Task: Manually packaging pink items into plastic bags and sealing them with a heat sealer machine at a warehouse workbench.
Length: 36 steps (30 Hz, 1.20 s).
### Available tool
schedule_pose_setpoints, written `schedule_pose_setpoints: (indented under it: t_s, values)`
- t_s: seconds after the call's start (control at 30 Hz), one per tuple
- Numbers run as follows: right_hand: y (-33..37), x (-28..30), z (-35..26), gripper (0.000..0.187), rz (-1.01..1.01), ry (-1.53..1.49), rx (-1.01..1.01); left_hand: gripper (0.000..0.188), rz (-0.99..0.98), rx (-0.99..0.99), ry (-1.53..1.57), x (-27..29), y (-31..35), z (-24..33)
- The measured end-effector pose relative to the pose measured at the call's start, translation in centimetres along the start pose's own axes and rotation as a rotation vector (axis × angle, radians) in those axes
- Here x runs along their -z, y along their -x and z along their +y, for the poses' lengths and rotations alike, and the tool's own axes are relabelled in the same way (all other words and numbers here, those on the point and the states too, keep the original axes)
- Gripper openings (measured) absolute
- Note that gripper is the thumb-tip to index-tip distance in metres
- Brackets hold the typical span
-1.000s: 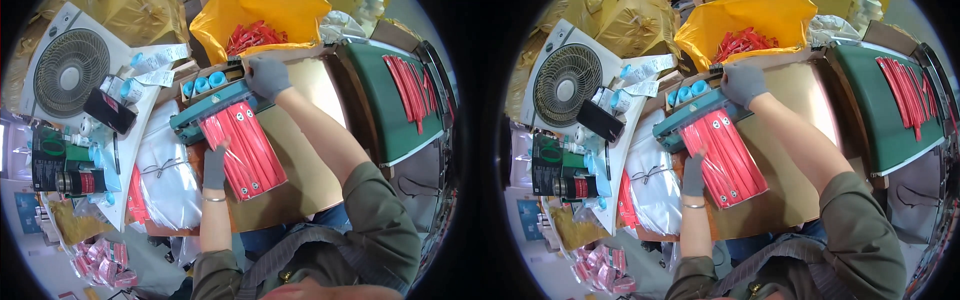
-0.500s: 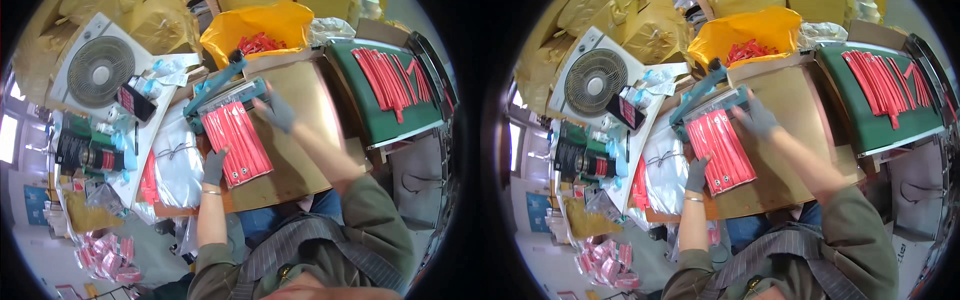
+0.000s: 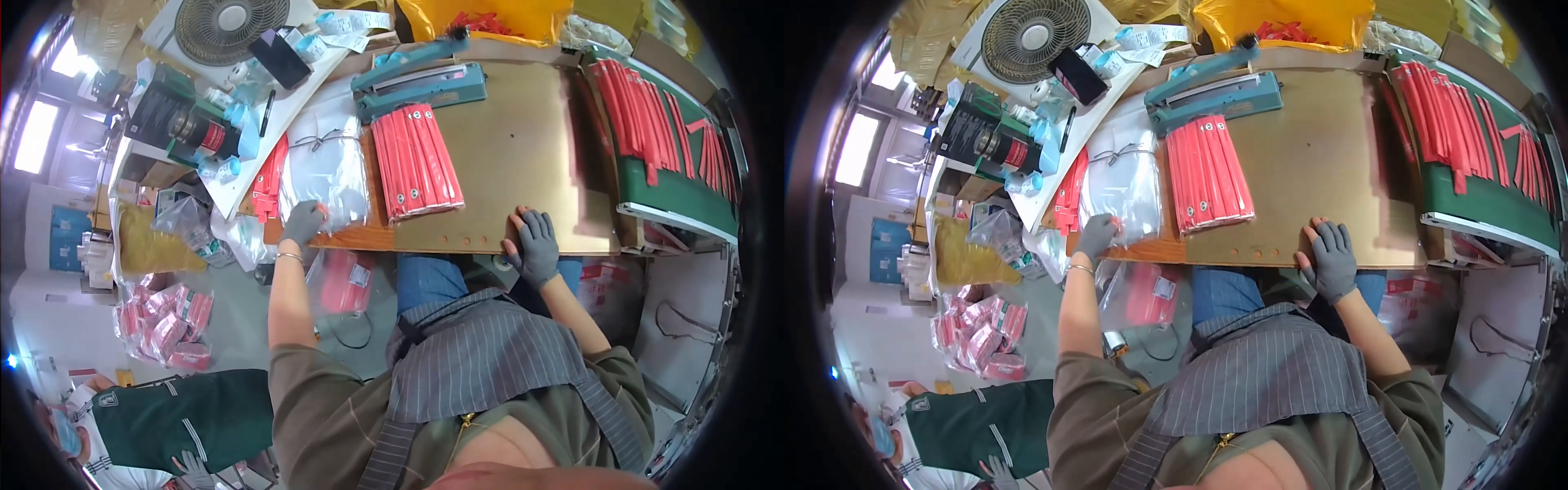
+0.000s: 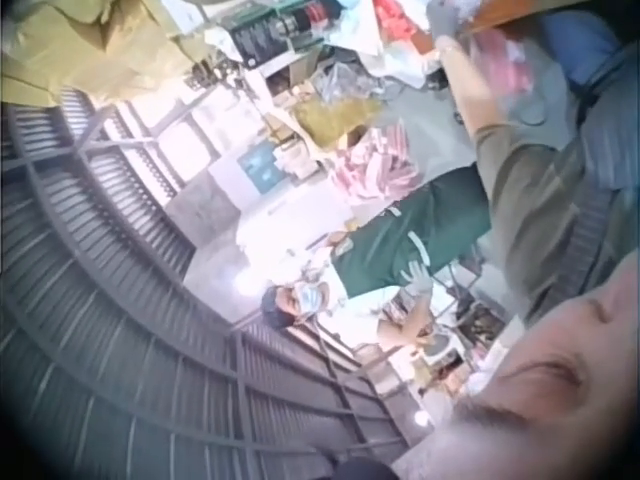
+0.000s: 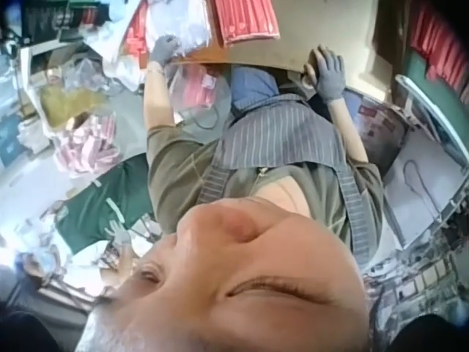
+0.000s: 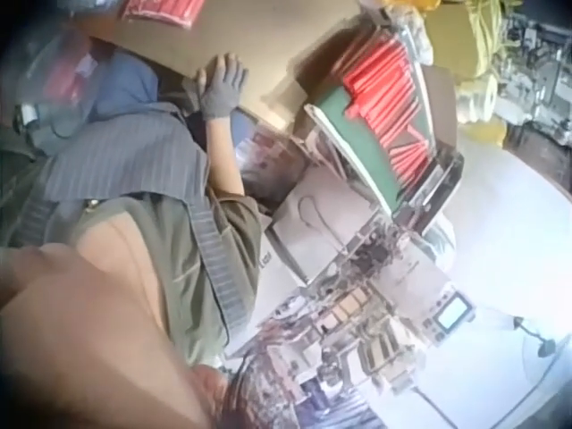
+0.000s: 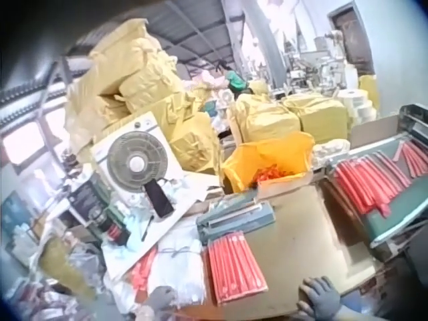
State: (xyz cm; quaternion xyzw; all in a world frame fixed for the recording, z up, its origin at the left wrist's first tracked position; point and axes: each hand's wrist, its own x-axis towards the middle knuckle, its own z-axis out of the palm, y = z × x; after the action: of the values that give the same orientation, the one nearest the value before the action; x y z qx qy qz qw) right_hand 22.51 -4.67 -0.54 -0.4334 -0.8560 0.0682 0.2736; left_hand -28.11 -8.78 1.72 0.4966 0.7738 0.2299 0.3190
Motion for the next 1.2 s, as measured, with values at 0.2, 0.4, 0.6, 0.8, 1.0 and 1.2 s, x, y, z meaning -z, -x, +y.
schedule_pose_setpoints:
  t_s: [0.2,0.4,0.6,0.8,1.0,1.2]
  values:
    - [0.4,0.3,0.5,0.05,-0.099,-0.398,-0.367,0.02,0.004,-0.389,0.487,-5.8,5.4,19.0]
    - [-6.9,3.9,-4.8,0.042,-0.176,-0.854,-0.235,0.022,-0.075,-0.453,0.515,-17.1,8.6,23.0]
    - [-3.1,1.6,2.6,0.036,-0.052,-0.901,-0.497,0.03,-0.539,-0.154,1.331,-16.6,12.7,26.9]
    - [-1.5,0.5,1.2,0.057,0.107,-0.757,-0.369,0.038,-0.827,-0.484,1.675,-13.5,9.4,25.3]
    - [6.4,6.0,8.1,0.046,0.186,-0.178,-0.531,0.032,0.036,-0.596,0.492,-14.0,5.1,27.3]
    - [2.1,6.6,16.2,0.064,0.327,0.052,-0.372,0.063,-0.047,-0.459,-0.248,-26.4,-6.3,29.5]
